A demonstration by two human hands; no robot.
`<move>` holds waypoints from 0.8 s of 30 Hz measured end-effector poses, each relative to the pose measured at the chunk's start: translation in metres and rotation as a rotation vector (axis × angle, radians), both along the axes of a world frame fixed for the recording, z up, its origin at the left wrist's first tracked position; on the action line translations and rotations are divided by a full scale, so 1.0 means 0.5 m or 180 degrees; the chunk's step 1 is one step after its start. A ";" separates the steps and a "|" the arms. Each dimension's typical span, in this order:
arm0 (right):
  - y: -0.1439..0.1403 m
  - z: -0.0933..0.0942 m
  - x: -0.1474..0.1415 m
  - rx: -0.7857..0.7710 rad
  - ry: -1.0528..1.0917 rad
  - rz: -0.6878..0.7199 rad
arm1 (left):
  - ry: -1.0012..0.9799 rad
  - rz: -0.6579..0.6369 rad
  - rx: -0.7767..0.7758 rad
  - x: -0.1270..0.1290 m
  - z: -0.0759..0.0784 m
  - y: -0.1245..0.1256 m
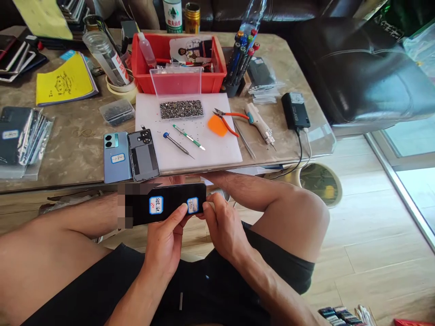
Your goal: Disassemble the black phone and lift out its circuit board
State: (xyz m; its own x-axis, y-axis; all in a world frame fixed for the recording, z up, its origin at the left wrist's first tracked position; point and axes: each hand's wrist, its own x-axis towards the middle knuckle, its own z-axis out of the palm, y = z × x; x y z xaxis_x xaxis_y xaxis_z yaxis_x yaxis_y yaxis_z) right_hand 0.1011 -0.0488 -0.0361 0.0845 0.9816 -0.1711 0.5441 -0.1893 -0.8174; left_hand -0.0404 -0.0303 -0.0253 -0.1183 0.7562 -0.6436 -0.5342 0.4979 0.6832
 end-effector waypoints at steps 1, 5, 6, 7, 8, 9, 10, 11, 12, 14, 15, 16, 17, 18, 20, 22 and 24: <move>0.003 0.001 0.008 -0.0042 0.0122 0.0084 | 0.0001 -0.0010 0.0005 -0.005 -0.001 0.004; 0.039 0.012 0.048 -0.0259 0.0461 0.0421 | 0.0187 -0.0077 0.0017 -0.043 -0.005 0.022; 0.056 0.015 0.060 -0.0263 0.0454 0.0380 | 0.0252 -0.0132 0.0010 -0.054 -0.006 0.027; 0.077 0.017 0.072 -0.0237 0.0404 0.0286 | 0.0319 -0.0195 0.0002 -0.064 -0.007 0.031; 0.103 0.018 0.084 -0.0193 0.0317 0.0147 | 0.0384 -0.0266 -0.0006 -0.074 -0.007 0.035; 0.131 0.018 0.097 -0.0117 0.0173 -0.0026 | 0.0444 -0.0338 -0.0010 -0.082 -0.006 0.039; 0.162 0.018 0.109 -0.0053 -0.0007 -0.0185 | 0.0493 -0.0417 -0.0007 -0.088 -0.004 0.042; 0.194 0.018 0.121 0.0011 -0.0175 -0.0340 | 0.0525 -0.0511 0.0003 -0.092 -0.001 0.045; 0.226 0.017 0.132 0.0039 -0.0329 -0.0450 | 0.0542 -0.0619 0.0018 -0.095 0.003 0.048; 0.280 0.016 0.151 0.0038 -0.0682 -0.0578 | 0.0537 -0.0842 0.0061 -0.098 0.011 0.052; 0.299 0.016 0.157 0.0037 -0.0891 -0.0544 | 0.0534 -0.0940 0.0086 -0.100 0.015 0.053; 0.312 0.018 0.161 0.0069 -0.1115 -0.0521 | 0.0538 -0.1024 0.0112 -0.101 0.018 0.054; 0.316 0.021 0.162 0.0141 -0.1301 -0.0556 | 0.0550 -0.1091 0.0140 -0.104 0.020 0.054; 0.313 0.027 0.160 0.0236 -0.1391 -0.0630 | 0.0570 -0.1153 0.0165 -0.107 0.022 0.055; 0.287 0.042 0.145 0.0422 -0.1180 -0.0752 | 0.0611 -0.1313 0.0195 -0.112 0.023 0.054; 0.244 0.059 0.113 0.0424 -0.0499 -0.0445 | 0.0665 -0.1543 0.0198 -0.115 0.022 0.055; 0.199 0.074 0.069 0.0221 0.0144 0.0147 | 0.0747 -0.1805 0.0197 -0.111 0.021 0.057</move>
State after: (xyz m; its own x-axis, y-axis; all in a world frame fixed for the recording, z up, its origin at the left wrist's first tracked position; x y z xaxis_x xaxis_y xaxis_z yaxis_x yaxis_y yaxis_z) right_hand 0.1356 0.0505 0.0008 0.0325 0.9939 -0.1052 0.5133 -0.1069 -0.8515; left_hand -0.0959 -0.0017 -0.0147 0.1800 0.7780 -0.6019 -0.0297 0.6160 0.7872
